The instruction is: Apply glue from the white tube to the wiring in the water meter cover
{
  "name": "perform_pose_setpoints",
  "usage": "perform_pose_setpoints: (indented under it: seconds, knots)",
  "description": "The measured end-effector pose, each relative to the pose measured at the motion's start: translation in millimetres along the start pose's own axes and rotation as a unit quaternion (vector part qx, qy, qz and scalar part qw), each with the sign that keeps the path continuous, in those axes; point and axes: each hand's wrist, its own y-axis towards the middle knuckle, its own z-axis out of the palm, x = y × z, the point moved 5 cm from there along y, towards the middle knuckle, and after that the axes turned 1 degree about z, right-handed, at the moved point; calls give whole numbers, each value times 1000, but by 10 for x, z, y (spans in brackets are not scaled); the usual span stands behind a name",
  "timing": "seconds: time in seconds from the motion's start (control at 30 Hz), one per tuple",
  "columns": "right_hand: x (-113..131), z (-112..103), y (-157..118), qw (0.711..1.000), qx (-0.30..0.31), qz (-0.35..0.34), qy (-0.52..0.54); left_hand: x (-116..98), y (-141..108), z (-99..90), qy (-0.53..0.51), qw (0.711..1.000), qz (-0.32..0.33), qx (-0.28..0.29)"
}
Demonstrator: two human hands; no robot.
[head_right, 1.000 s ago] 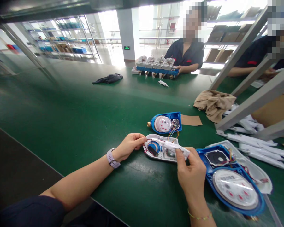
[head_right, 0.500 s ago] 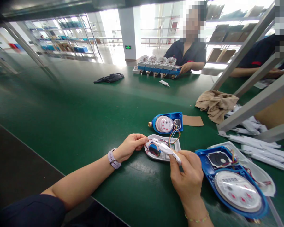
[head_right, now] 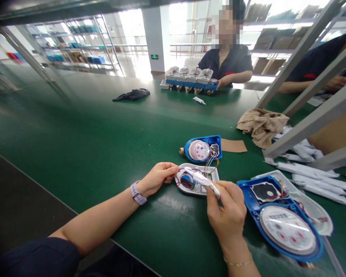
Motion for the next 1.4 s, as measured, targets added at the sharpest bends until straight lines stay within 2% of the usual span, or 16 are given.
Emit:
perform_pose_setpoints:
  seconds: [0.13, 0.4, 0.97, 1.4]
  knots:
    - [-46, -13, 6, 999, -1, 43, 2, 4, -2, 9, -12, 1000, -10, 7]
    - [-67, -13, 12, 998, 3, 66, 11, 12, 20, 4, -19, 1000, -16, 6]
    - [-85, 25, 8, 997, 24, 67, 21, 13, 17, 0, -15, 1000, -23, 9]
    - [-120, -5, 27, 997, 18, 76, 11, 10, 21, -6, -11, 999, -25, 18]
